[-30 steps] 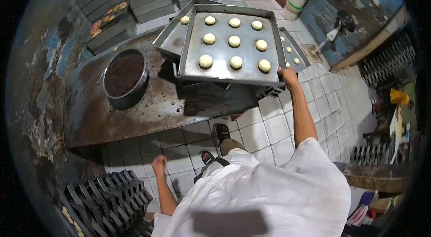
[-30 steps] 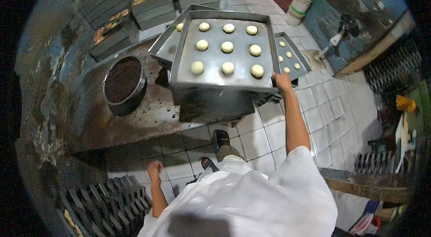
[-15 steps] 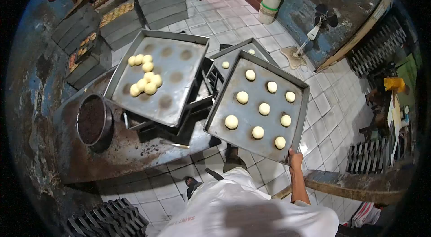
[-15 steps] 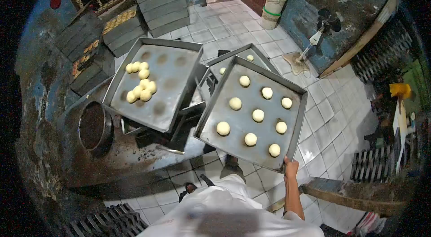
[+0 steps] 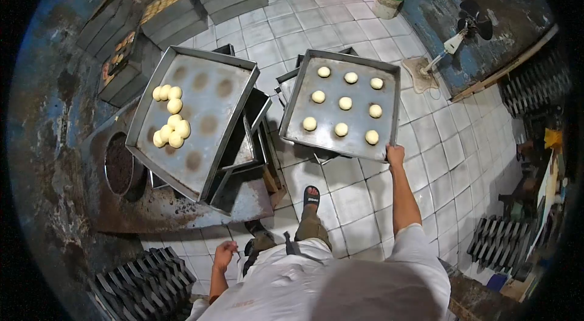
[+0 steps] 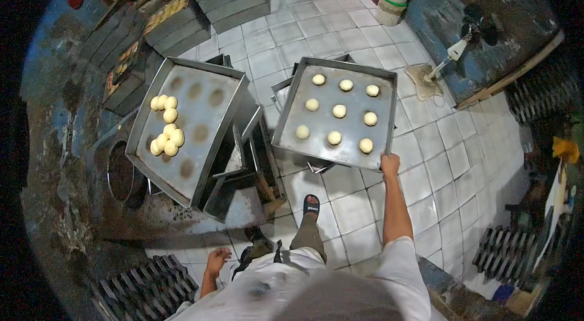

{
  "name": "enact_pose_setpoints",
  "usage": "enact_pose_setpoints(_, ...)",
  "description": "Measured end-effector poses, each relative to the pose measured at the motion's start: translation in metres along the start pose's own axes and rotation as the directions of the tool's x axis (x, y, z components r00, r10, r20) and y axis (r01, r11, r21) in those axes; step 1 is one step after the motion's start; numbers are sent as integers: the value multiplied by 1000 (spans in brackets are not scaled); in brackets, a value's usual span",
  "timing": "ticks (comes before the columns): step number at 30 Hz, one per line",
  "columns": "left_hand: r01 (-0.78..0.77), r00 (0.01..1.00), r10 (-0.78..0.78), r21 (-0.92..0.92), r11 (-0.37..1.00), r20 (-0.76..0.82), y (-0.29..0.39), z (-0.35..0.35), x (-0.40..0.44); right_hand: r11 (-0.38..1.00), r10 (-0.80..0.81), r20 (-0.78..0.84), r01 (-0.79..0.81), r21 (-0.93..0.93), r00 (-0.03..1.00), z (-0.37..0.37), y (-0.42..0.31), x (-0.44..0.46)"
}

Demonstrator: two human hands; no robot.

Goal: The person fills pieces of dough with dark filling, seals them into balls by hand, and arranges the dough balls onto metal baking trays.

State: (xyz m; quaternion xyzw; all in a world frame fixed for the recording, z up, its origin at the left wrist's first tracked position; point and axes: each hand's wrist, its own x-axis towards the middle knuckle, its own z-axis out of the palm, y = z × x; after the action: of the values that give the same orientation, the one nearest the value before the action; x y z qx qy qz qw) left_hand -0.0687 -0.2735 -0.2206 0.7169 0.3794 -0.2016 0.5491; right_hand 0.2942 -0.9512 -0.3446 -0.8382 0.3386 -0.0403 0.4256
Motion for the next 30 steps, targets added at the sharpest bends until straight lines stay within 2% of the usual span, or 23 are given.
enact_pose_setpoints(2, 181, 983, -182, 65, 981, 13, -25, -4, -11, 1000, 16, -15, -16, -7, 1000, 21, -14, 13)
enact_pose_setpoints(5, 150, 988, -153, -69, 986, -37, -91, -27, -28, 996, 45, 23, -43, -78, 999, 45, -25, 30)
enact_pose_setpoints(6, 170, 983, -175, -82, 982, -51, -91, -28, -44, 995, 42, 47, -37, -92, 998, 46, -20, 32)
enact_pose_setpoints(8, 271, 937, -301, -177, 946, -176, -81, -29, -62, 954, -55, 120, 88, -286, 991, 48, -17, 47)
enact_pose_setpoints(9, 198, 968, -240, -361, 911, -76, -121, -45, -55, 940, -63, 90, 89, -330, 994, 49, -16, 51)
enact_pose_setpoints(10, 202, 962, -255, -384, 901, -93, -117, -41, -64, 922, -74, 65, 93, -376, 995, 50, -12, 50)
enact_pose_setpoints(12, 297, 919, -339, -212, 931, -201, -107, -37, -69, 937, 50, 62, -25, -349, 997, 48, -11, 44)
enact_pose_setpoints(13, 325, 907, -368, -214, 921, -206, -103, -36, -66, 907, 43, -42, -57, -417, 998, 49, -35, 25)
enact_pose_setpoints(14, 355, 894, -397, -214, 910, -206, -101, -37, -63, 873, 27, -150, -96, -478, 988, 43, -64, -2)
enact_pose_setpoints(15, 360, 887, -410, -237, 902, -214, -101, -40, -62, 871, 11, -129, -73, -485, 992, 46, -88, -20)
enact_pose_setpoints(16, 311, 906, -366, -253, 916, -212, -101, -45, -53, 851, -223, -148, 119, -511, 963, 50, -111, -34)
enact_pose_setpoints(17, 260, 925, -318, -266, 928, -206, -100, -51, -42, 789, -443, -167, 294, -540, 881, 51, -135, -51)
enact_pose_setpoints(18, 257, 927, -317, -276, 926, -201, -99, -59, -29, 783, -454, -168, 302, -544, 875, 50, -169, -74)
enact_pose_setpoints(20, 157, 955, -218, -284, 946, -200, -93, -82, 3, 800, -592, -6, 586, -131, 806, 58, -261, -137)
enact_pose_setpoints(22, 58, 976, -105, -237, 970, -191, -71, -116, 36, 728, -684, 35, 680, 87, 728, 77, -349, -217)
enact_pose_setpoints(24, -136, 975, 106, -148, 980, -193, -56, -159, 76, 674, -739, 169, 718, 177, 652, 107, -419, -300)
enact_pose_setpoints(26, -204, 961, 170, -144, 968, -219, -18, -202, 99, 504, -857, 264, 824, 258, 442, 159, -460, -366)
enact_pose_setpoints(27, -236, 957, 200, -158, 959, -211, -13, -225, 113, 489, -853, 352, 825, 283, 385, 187, -481, -401)
enact_pose_setpoints(28, -271, 950, 234, -175, 947, -208, -9, -247, 127, 328, -899, 388, 898, 294, 201, 221, -492, -423)
enact_pose_setpoints(29, -271, 951, 231, -199, 942, -204, 11, -262, 126, 141, -898, 437, 976, 164, 57, 245, -509, -448)
enact_pose_setpoints(30, -293, 944, 255, -176, 940, -209, 40, -282, 112, 21, -878, 478, 1000, -20, 28, 269, -523, -475)
